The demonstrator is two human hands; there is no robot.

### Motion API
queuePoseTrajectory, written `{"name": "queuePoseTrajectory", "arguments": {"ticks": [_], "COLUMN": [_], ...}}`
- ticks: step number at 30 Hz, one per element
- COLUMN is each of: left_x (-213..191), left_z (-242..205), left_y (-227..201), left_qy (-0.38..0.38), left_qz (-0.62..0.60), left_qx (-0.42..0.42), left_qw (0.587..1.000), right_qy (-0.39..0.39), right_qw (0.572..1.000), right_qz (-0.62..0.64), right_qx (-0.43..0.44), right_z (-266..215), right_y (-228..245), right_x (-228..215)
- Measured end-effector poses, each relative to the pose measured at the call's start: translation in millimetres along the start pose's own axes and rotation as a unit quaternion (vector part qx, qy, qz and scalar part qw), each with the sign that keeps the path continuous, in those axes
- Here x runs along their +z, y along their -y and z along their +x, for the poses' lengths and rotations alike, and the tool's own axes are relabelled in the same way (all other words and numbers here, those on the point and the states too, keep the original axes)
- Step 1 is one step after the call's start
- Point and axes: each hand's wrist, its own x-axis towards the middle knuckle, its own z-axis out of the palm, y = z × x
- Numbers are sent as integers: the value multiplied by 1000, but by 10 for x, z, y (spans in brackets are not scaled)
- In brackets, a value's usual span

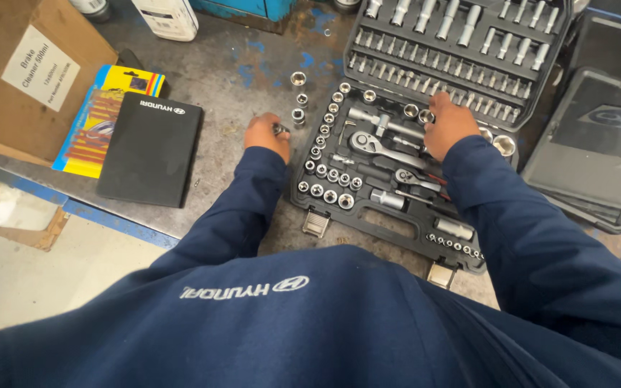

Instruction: The person organizes a socket set by repeatedly picking up sockets from a workbench, inspecting them, and placing them into their designated slots in a black toolkit. The person also handles a ratchet and extension bar, placing them into the toolkit.

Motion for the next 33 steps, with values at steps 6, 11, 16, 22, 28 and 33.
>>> {"name": "queuePoseTrajectory", "arguments": {"ticks": [6,11,16,22,28,33], "left_x": [-399,-572,-602,-705,-772,-668], "left_z": [-230,-491,-542,-591,-582,-603], "left_y": [-307,-702,-937,-1018,-1038,-965], "left_qy": [-27,6,41,64,67,95], "left_qz": [-44,-104,-144,-147,-136,-295], "left_qx": [16,-32,-62,-87,-82,-49], "left_qw": [999,994,987,983,985,950], "right_qy": [11,16,15,12,19,-95], "right_qw": [1000,999,1000,999,999,992], "right_qz": [-13,-25,-13,-28,-22,68], "right_qx": [16,15,22,12,22,-46], "right_z": [115,18,104,46,57,-197], "right_y": [41,48,66,7,124,558], "right_x": [-12,3,-27,53,-75,-178]}}
